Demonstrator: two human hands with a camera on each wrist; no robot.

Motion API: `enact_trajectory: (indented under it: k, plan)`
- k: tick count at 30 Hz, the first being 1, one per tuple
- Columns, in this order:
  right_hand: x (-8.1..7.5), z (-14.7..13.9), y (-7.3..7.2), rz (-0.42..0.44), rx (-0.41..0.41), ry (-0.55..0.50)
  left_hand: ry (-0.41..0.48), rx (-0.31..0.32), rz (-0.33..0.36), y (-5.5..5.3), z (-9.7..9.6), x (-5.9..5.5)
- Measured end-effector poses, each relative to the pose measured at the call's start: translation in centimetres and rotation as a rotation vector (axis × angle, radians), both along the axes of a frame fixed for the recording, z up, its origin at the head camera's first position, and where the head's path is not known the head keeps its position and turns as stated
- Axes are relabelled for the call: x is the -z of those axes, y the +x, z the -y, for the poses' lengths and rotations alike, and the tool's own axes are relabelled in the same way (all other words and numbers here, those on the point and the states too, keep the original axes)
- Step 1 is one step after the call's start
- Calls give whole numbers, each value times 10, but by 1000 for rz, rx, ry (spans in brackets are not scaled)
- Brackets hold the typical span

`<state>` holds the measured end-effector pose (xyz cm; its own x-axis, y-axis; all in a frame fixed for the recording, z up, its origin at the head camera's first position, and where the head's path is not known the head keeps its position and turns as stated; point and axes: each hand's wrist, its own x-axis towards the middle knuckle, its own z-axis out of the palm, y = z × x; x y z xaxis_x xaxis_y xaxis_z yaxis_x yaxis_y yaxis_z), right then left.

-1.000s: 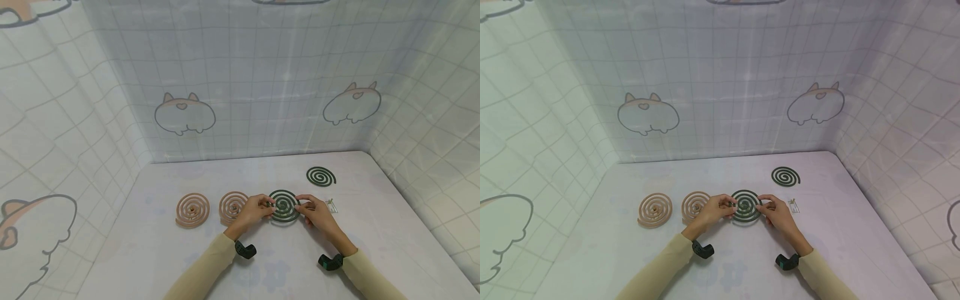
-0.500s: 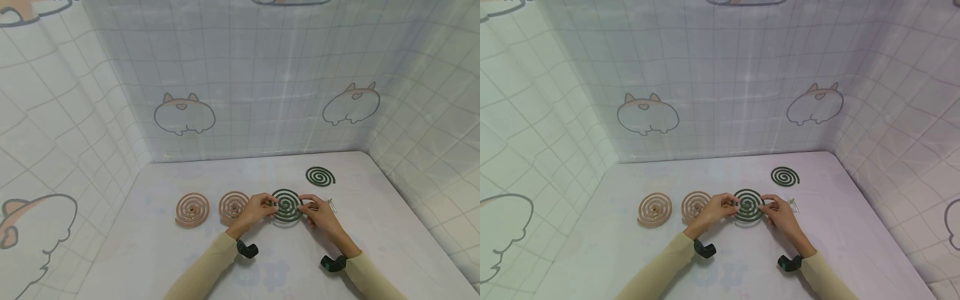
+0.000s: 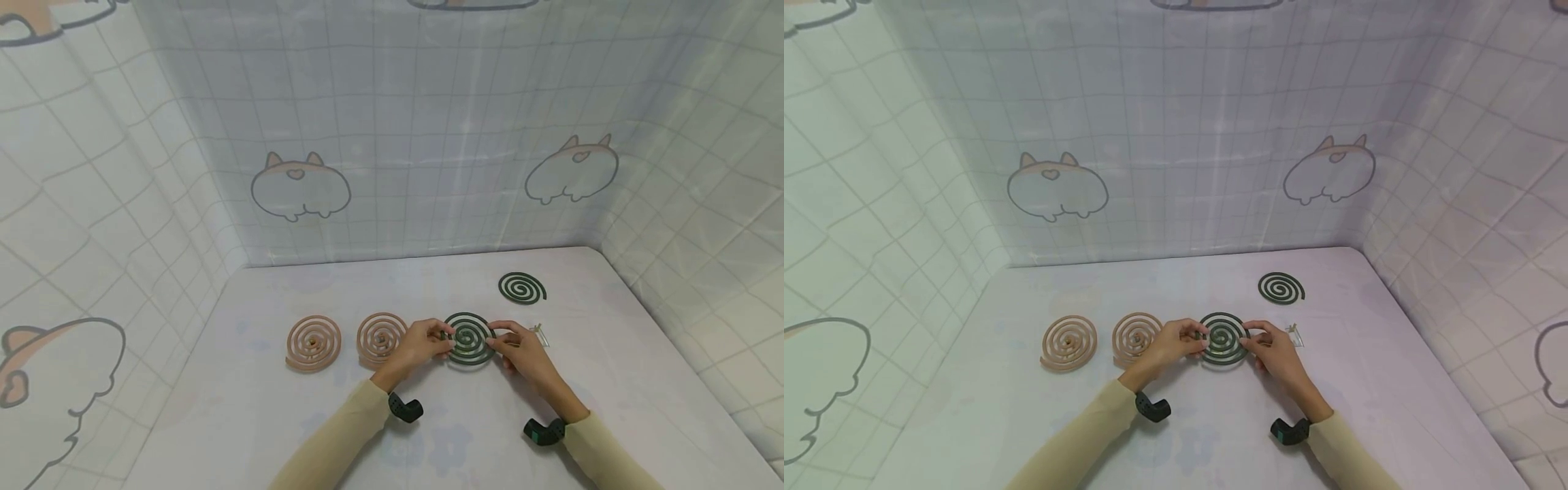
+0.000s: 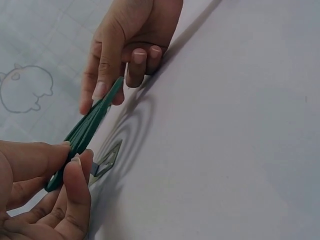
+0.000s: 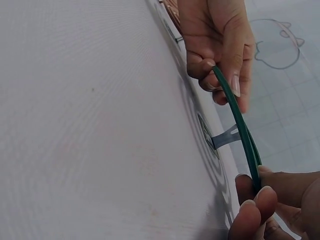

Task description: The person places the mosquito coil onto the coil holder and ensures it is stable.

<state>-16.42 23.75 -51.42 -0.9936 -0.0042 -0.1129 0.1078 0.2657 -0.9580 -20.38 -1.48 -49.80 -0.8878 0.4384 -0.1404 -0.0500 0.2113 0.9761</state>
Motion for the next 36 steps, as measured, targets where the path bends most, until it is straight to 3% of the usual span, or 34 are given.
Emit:
enact_trajectory:
  k: [15, 36]
  plan:
    - [-3, 3, 1, -4, 5, -7, 52, 8, -32, 1, 2, -3]
    - [-2, 6, -3, -13, -23, -19, 12, -17, -16, -1, 7, 2]
